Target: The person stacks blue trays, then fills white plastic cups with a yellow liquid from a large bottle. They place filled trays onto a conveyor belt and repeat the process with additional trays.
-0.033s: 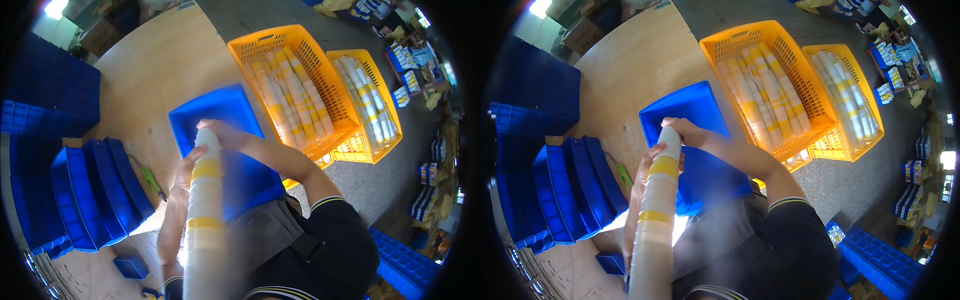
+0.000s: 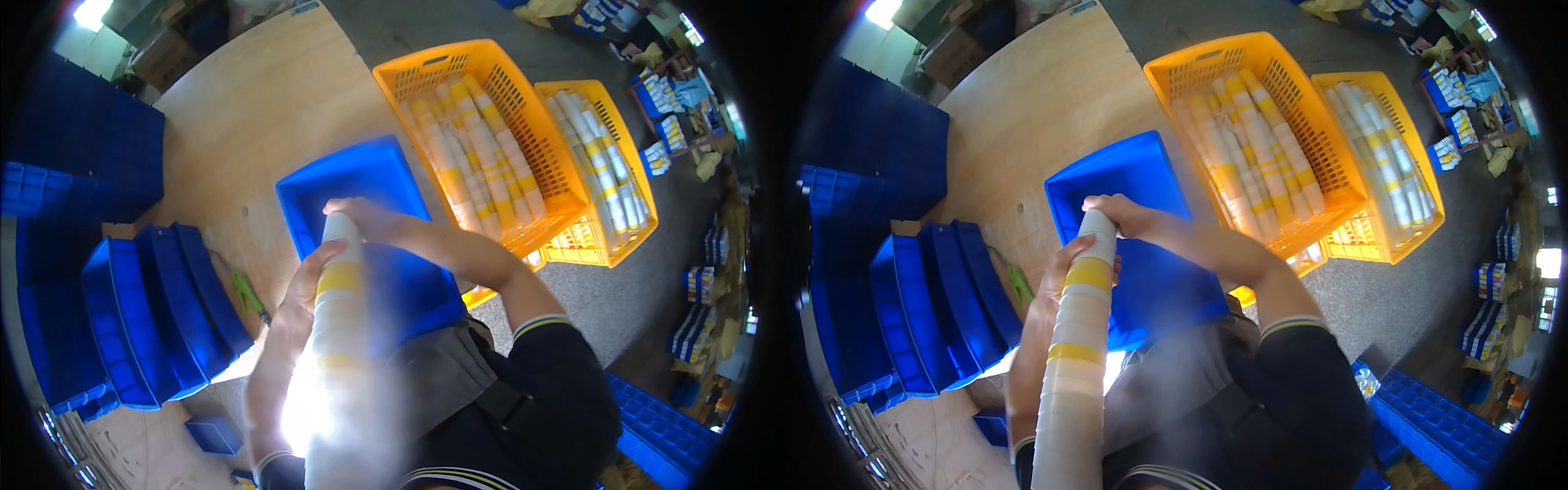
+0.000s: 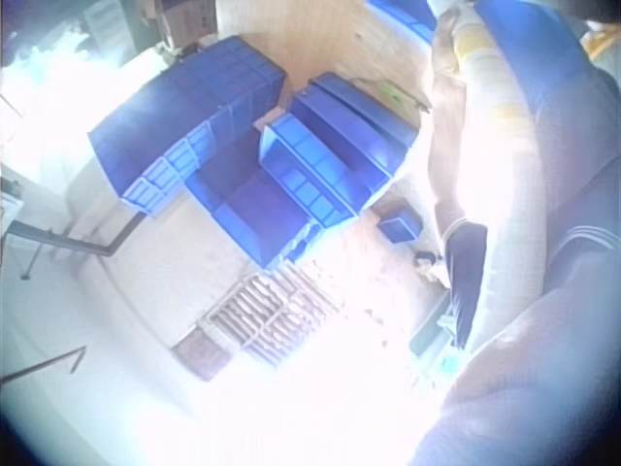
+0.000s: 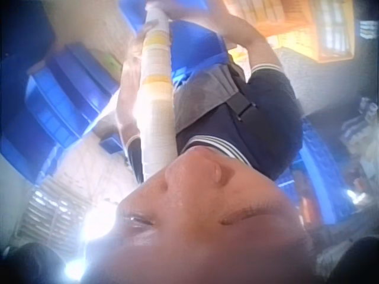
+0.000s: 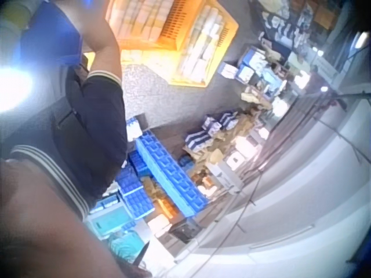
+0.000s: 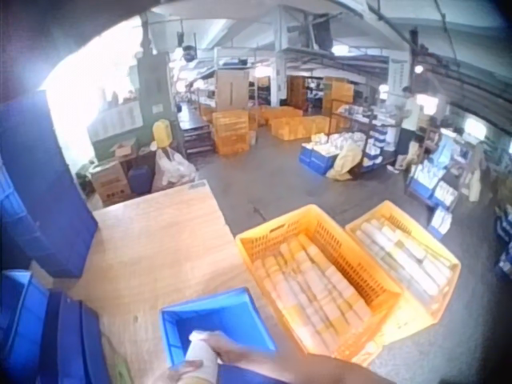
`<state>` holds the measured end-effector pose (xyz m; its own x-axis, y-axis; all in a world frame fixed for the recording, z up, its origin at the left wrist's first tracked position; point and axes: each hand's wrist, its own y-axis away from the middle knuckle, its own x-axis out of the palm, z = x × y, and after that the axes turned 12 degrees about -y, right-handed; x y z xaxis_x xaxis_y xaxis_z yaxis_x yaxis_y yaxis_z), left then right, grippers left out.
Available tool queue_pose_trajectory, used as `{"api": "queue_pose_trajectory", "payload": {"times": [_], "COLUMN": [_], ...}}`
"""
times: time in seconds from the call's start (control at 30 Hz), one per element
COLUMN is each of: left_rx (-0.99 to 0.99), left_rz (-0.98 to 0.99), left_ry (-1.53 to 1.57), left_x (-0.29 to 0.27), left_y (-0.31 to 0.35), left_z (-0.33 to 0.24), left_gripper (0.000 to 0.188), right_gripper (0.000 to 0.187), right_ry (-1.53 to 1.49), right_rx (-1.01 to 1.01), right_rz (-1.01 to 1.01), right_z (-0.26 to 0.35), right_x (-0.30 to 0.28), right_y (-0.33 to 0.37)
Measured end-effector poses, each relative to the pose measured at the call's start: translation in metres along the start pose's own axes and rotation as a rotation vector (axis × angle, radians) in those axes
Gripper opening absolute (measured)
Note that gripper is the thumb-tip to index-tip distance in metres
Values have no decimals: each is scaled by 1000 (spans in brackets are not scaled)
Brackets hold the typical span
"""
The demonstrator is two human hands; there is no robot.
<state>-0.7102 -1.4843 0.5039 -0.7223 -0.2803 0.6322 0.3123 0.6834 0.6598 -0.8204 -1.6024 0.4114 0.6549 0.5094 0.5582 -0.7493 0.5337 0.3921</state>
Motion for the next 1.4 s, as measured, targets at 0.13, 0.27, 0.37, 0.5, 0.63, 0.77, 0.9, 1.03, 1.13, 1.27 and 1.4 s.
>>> {"api": "queue_pose_trajectory", "payload": {"times": [0.13, 0.27, 0.37, 0.5, 0.63, 0.77, 0.9, 1.03, 1.13, 1.27, 1.4], "left_rx": [-51, 67, 53, 106, 3, -51, 89, 73, -108, -43, 117], "left_rz": [-15, 139, 27, 48, 69, -68, -48, -26, -143, -76, -117], "left_ry": [-101, 35, 155, 198, -151, -288, 25, -85, -276, -198, 1], "left_x": [-12, -1, 8, -4, -30, -36, -30, -42, -58, -63, -49], "left_y": [1, 3, -6, -21, -29, -18, -9, -14, -10, 7, 14], "left_z": [-12, -10, 6, 15, -3, -14, -2, 0, -12, -15, 4], "left_gripper": [55, 60, 64, 60, 56, 54, 54, 54, 54, 54, 56], "right_gripper": [47, 45, 50, 47, 45, 45, 47, 54, 49, 47, 46], "right_ry": [-399, -632, 469, -1098, -830, -25, -738, -723, -335, -362, -1105], "right_rx": [-45, 105, -603, -23, -13, -558, -208, 41, 15, -182, 50], "right_rz": [-53, -119, -275, 32, -26, 28, -9, 6, -30, -63, 64], "right_z": [-1, -6, -2, -22, -54, -49, -39, -52, -52, -39, -47], "right_x": [12, 10, -15, -26, -13, -20, -22, 2, 14, 17, 24], "right_y": [15, 24, 21, 18, 2, -27, -28, -11, -23, -44, -20]}}
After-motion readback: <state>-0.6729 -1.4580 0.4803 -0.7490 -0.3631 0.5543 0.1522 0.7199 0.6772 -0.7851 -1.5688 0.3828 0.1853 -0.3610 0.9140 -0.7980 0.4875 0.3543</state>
